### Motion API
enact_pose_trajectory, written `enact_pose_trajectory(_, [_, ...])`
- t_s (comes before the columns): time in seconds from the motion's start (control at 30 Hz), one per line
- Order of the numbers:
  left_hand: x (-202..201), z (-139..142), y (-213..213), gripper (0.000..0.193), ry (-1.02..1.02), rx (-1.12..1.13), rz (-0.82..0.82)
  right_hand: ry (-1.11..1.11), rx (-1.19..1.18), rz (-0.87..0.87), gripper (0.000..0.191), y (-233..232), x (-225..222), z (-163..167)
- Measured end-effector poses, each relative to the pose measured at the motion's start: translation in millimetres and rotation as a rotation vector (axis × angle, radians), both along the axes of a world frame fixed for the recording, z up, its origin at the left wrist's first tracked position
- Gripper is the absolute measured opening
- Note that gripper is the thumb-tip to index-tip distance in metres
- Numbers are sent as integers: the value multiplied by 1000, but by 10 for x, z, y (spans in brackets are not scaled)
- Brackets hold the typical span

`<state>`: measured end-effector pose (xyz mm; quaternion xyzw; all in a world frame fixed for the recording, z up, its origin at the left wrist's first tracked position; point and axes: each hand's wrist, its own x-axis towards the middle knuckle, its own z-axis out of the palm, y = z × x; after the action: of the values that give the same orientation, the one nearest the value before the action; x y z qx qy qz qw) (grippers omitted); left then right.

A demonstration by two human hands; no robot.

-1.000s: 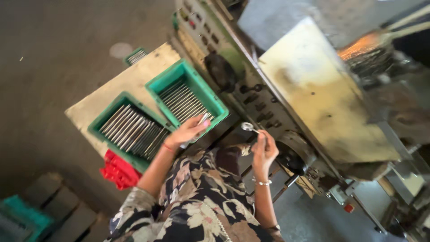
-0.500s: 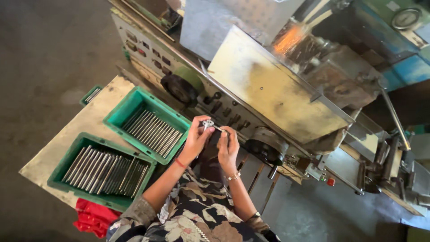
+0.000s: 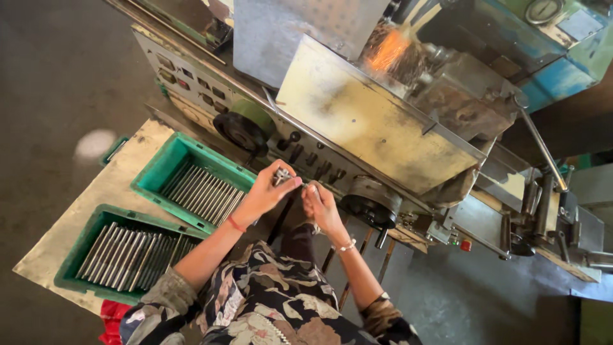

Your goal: The person repeatedly picks metal rods from a green bin, inserts each rod into a grinding machine, operates the machine to grind the rod, and then places the finished rod into a second green bin. The process is repeated for multiple rods throughout the clip.

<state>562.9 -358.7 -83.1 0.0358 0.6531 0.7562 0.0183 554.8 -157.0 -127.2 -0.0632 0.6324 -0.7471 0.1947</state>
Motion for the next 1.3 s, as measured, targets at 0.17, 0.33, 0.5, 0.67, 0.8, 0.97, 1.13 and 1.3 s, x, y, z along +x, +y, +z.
enact_pose_trajectory(0.17, [-12,116,39,21,-529,311,-187,1156,661,-14,17,140,-68,120])
enact_pose_trajectory(0.33, [213,261,276,17,-220,269,-33,1170,532,-65,20,237,-94,188])
enact_pose_trajectory(0.5, [426,328,437,19,-96,136,9,1221,543,30,32,461,20,250])
enact_pose_trajectory(0.67, [432,330,582,19,-32,174,-21,1227,565,24,38,657,123,210])
enact_pose_trajectory(0.8, [435,401,628,20,17,66,-48,1163,543,-77,42,662,219,200])
enact_pose_trajectory(0.97, [409,492,564,20,43,112,-122,940,469,-125,42,580,411,540])
enact_pose_trajectory(1.13, [186,425,292,18,-370,306,-564,570,200,522,32,517,353,1128])
enact_pose_trajectory(1.3, [203,468,411,15,-292,530,-594,696,274,532,29,469,370,1490])
